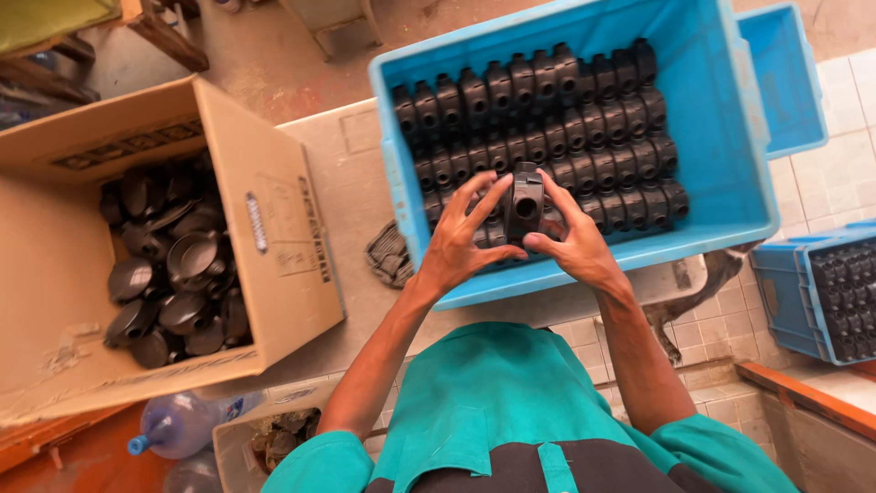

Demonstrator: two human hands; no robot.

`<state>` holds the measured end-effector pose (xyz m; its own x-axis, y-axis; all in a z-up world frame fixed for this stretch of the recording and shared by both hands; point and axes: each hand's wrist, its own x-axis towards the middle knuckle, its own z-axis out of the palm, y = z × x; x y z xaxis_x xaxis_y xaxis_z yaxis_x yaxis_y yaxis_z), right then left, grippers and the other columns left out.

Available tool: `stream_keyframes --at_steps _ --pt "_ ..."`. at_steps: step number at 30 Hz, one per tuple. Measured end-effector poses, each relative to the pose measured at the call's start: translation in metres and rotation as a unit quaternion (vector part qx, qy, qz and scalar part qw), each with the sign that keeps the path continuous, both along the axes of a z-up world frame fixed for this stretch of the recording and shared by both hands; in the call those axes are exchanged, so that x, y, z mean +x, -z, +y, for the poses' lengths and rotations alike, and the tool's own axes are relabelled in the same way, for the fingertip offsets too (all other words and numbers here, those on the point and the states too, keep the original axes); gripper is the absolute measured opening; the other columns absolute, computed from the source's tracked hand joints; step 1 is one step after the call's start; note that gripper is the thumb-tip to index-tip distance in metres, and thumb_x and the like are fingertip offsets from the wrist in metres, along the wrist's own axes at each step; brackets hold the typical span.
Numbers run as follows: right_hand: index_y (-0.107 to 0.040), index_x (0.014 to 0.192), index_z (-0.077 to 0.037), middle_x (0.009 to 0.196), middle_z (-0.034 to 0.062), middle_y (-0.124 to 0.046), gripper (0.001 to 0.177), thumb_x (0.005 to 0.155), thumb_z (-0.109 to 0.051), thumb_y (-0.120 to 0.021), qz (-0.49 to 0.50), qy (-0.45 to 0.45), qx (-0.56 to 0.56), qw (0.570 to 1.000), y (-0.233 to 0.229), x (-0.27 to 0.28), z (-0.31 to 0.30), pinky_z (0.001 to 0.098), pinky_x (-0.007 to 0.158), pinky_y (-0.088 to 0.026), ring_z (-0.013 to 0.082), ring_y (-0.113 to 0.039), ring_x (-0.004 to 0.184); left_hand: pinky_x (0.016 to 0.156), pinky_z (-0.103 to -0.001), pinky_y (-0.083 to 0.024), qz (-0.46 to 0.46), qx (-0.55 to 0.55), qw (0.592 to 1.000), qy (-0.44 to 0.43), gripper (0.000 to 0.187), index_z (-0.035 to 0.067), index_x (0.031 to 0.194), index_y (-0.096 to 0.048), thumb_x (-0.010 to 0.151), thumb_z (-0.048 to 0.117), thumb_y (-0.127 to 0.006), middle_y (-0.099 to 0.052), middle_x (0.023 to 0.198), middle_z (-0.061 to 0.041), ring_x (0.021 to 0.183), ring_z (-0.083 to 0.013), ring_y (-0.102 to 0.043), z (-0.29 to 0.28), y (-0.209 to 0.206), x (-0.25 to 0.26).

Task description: The person repeatedly picks black plastic parts from a cardboard box, wipes each one with a cloth, and places them into a blue crate. The process is repeated for several items in a consistent sequence.

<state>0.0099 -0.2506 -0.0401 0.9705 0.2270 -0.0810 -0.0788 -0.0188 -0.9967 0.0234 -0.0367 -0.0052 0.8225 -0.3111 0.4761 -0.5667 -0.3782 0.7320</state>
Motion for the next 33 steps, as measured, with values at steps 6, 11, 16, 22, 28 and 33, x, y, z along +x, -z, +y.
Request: stream_keyframes --at_steps 6,11,16,22,28,33 --pt "-0.036 0.152 -0.008 0.152 0.0194 -0.038 0.09 0.077 -0.02 -0.085 0.039 0.048 -0.05 0.997 -0.01 0.056 -0.076 0.0494 0.105 -0.044 0.0376 -0.034 0.142 0.115 -0.047 -0.032 -0.031 0.162 0.986 0.018 0.097 0.029 0.153 -0.036 0.071 0.049 -0.083 -0.037 0.153 -0.014 0.138 -0.0337 -0.041 -0.095 0.041 0.073" --pt "-0.036 0.152 -0.006 0.149 0.019 -0.034 0.08 0.085 -0.019 -0.078 0.048 0.037 -0.059 0.996 0.027 0.111 -0.134 0.0523 0.104 -0.043 0.0443 -0.035 0.139 0.117 -0.047 -0.027 -0.013 0.222 0.975 0.028 0.088 0.033 0.153 -0.035 0.078 0.055 -0.074 -0.036 0.155 -0.011 0.141 -0.0299 -0.039 -0.144 0.085 0.136" --pt "-0.032 0.153 -0.004 0.144 0.0236 -0.034 0.067 0.098 -0.022 -0.067 0.045 0.015 -0.072 0.996 0.061 0.174 -0.161 0.0547 0.1 -0.049 0.052 -0.037 0.133 0.118 -0.049 -0.016 -0.036 0.285 0.958 -0.026 0.092 0.036 0.155 -0.029 0.078 0.061 -0.072 -0.035 0.155 -0.01 0.142 -0.028 -0.036 -0.18 0.136 0.191" --pt "-0.044 0.146 -0.003 0.137 0.0245 -0.045 0.057 0.098 -0.019 -0.069 0.014 0.075 -0.091 0.993 0.126 0.222 -0.152 0.0423 0.093 -0.055 0.0455 -0.047 0.127 0.116 -0.054 -0.013 -0.032 0.34 0.936 -0.086 0.099 0.032 0.155 -0.029 0.074 0.055 -0.08 -0.036 0.155 -0.013 0.142 -0.0298 -0.035 -0.187 0.167 0.227" --pt "-0.036 0.152 -0.013 0.147 0.0189 -0.038 0.057 0.103 -0.023 -0.062 0.016 0.074 -0.141 0.987 0.154 0.248 -0.139 0.062 0.102 -0.044 0.0478 -0.036 0.135 0.115 -0.056 -0.012 -0.081 0.445 0.88 -0.144 0.103 0.008 0.15 -0.032 0.073 0.05 -0.087 -0.046 0.144 -0.015 0.136 -0.0261 -0.041 -0.181 0.187 0.239" --pt "-0.032 0.153 -0.008 0.15 0.0254 -0.037 0.059 0.104 -0.025 -0.059 -0.035 0.064 -0.191 0.979 0.146 0.246 -0.132 0.0612 0.106 -0.04 0.0459 -0.035 0.139 0.114 -0.055 -0.016 -0.112 0.448 0.872 -0.164 0.085 0.004 0.145 -0.038 0.083 0.041 -0.083 -0.049 0.14 -0.015 0.132 -0.0253 -0.044 -0.181 0.185 0.241"
